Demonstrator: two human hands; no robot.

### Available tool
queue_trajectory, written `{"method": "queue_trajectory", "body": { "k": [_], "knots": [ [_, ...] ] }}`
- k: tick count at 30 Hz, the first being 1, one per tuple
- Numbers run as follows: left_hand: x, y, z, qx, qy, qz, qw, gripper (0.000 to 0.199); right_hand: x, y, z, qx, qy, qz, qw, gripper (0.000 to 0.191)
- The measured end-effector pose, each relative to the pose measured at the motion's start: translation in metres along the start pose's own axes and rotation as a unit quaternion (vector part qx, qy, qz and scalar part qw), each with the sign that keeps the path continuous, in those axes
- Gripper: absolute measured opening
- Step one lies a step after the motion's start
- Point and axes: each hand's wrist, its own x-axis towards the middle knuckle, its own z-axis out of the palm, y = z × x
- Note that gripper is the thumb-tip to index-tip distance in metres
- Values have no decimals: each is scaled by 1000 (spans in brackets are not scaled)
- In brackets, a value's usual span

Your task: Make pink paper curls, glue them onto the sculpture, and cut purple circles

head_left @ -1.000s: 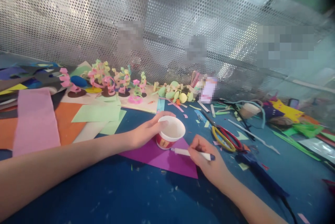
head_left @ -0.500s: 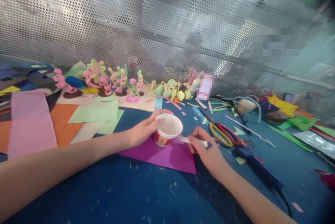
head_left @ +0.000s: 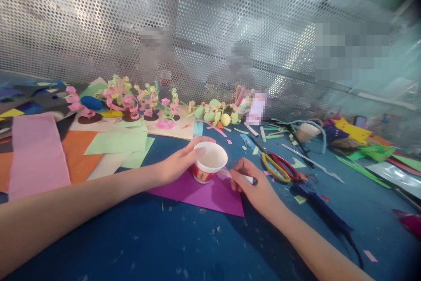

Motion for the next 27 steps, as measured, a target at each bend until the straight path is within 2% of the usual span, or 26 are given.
{"method": "queue_trajectory", "body": {
  "k": [16, 22, 27],
  "knots": [
    [0, 1, 0, 15, 10, -18, 1000, 43, -8, 0, 1, -9, -1, -20, 1000, 20],
    [-4, 15, -4, 34, -12, -15, 999, 41, -8, -1, 2, 11, 3, -10, 1000, 18],
    [-5, 19, -9, 40, -42, -16, 998, 39, 4, -1, -4, 60, 93, 27, 994, 27]
  ]
}}
